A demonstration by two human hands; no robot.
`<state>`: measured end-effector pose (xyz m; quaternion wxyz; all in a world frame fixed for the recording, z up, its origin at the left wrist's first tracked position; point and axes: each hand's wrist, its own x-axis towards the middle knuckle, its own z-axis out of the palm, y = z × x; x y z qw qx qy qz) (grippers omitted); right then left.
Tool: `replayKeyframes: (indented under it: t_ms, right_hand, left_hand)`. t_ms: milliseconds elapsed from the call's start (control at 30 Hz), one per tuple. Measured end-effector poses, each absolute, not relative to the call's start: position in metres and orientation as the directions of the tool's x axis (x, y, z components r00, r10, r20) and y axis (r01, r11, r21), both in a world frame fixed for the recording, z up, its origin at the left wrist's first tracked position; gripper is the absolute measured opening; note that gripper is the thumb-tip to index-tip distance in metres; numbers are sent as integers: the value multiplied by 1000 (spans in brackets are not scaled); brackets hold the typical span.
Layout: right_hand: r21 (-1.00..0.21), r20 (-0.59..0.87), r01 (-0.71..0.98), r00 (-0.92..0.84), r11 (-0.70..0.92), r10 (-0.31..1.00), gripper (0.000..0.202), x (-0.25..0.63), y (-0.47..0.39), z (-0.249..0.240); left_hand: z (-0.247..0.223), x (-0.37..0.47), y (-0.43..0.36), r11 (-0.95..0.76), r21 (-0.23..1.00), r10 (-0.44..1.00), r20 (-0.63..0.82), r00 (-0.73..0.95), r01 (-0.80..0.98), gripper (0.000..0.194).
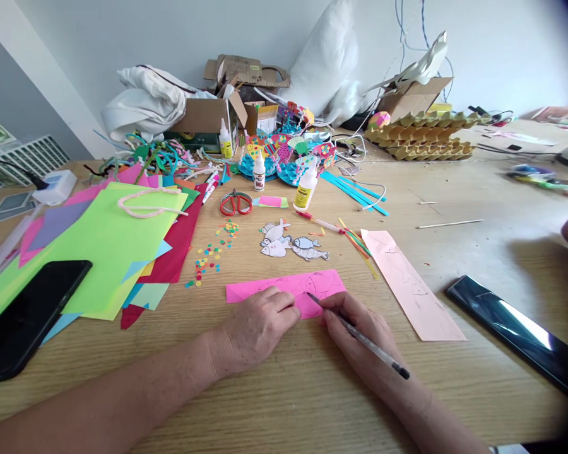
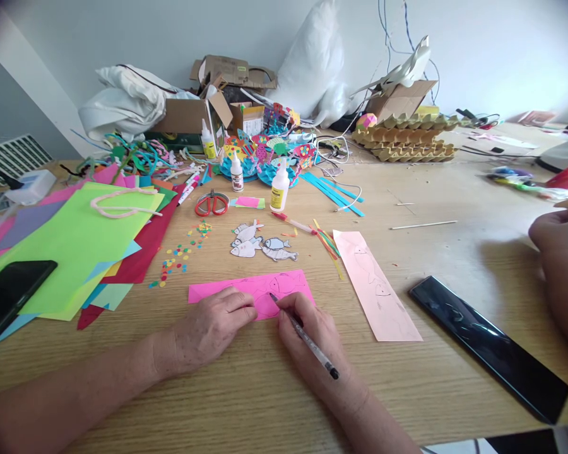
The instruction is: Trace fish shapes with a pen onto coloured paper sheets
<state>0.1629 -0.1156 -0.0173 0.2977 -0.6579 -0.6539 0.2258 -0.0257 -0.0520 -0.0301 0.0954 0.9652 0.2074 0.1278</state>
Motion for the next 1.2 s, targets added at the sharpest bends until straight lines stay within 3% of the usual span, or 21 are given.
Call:
replayKeyframes:
  t_ms: [1200]
  right_hand:
    - [-686,71,727,46,15,996,12,162,-115,-15]
  left_hand:
    - [-28,-26,-52,-897,235,422,199,884,375,16]
